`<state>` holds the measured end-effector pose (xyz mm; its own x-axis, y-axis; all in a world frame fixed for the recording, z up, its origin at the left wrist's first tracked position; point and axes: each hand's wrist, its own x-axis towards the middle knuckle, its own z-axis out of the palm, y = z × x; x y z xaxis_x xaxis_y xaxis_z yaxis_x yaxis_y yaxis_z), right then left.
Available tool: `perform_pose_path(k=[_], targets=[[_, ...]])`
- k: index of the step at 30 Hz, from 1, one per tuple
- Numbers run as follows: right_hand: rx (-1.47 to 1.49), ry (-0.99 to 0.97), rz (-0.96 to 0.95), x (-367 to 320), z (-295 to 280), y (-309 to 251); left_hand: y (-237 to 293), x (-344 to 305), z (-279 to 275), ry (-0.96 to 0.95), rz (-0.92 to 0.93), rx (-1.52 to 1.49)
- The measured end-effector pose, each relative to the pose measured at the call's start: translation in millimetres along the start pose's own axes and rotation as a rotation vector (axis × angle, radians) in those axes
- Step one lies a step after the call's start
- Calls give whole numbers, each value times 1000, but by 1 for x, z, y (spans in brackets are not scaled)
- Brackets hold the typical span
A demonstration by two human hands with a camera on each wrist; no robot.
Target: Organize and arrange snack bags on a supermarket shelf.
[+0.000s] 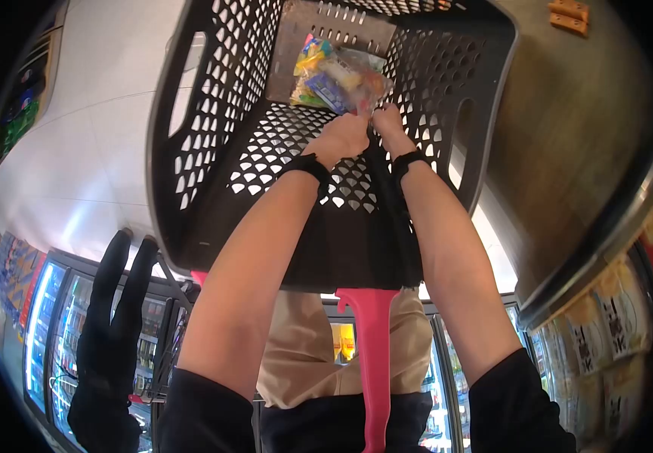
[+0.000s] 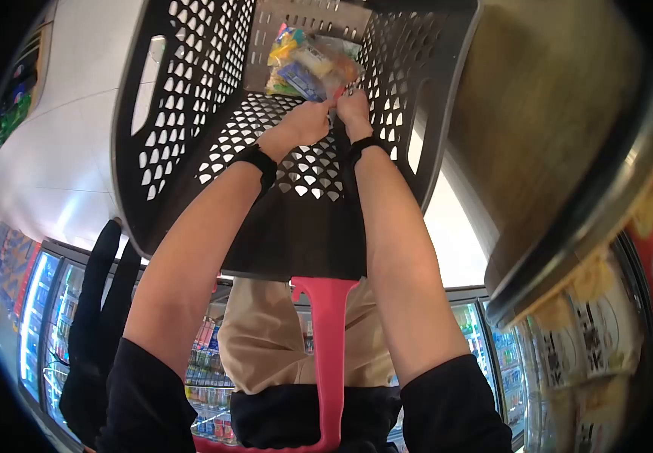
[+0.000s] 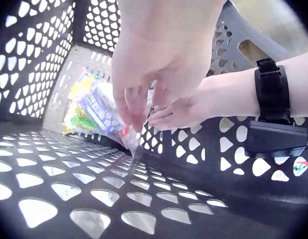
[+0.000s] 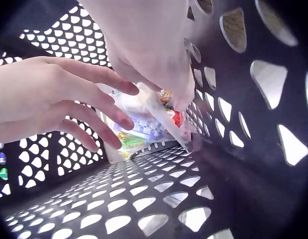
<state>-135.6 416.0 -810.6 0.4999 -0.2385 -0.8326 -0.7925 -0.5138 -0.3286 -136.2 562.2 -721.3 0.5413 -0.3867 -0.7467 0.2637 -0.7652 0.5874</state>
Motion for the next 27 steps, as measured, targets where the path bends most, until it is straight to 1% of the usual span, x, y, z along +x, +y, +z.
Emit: perform_pose_path(k=[1,2,3,4,5,6,7,8,10,13,14,17,18,22,23,25,26,27], targets=[[63,11,-11,5,4,8,1,4,5,7,8,3],[127,22,-26,11,10,13,0,9,6,-49,-1,31],[192,34,-42,15,12,13,-1,12,8,-48,-20,56],[302,-139,38,13,5,6,-1,15,9,-46,-38,82],[220,-160,1,23,12,11,-1,16,8,-43,-56,108],[137,-180,-38,44,24,27,-5,20,11,-1,-55,110],[54,-201,-75,47,28,27,-14,23,13,41,-53,112],[-59,-81,-88,49,28,28,-20,25,16,82,-52,115],[-284,154,-120,28,18,-10,-21,25,7,26,-79,111],[-258,-25,-94,50,17,-8,-18,17,-5,-9,-99,86],[-297,-27,-93,54,20,-6,-17,16,-9,-32,-108,81],[-333,16,-192,48,12,-18,-17,18,-5,-85,-106,57],[-397,76,-180,49,14,-22,-16,18,-4,-89,-97,56],[-267,135,-186,43,20,-19,-13,20,-5,-149,-106,64],[-304,118,-207,40,21,-14,-13,17,-6,-145,-117,36],[-380,99,-251,25,17,-23,-15,17,-7,-133,-122,-19],[-456,107,-178,12,13,-27,-14,15,-9,-130,-149,-43],[-417,53,-107,4,10,-29,-17,11,-7,-117,-146,-78]])
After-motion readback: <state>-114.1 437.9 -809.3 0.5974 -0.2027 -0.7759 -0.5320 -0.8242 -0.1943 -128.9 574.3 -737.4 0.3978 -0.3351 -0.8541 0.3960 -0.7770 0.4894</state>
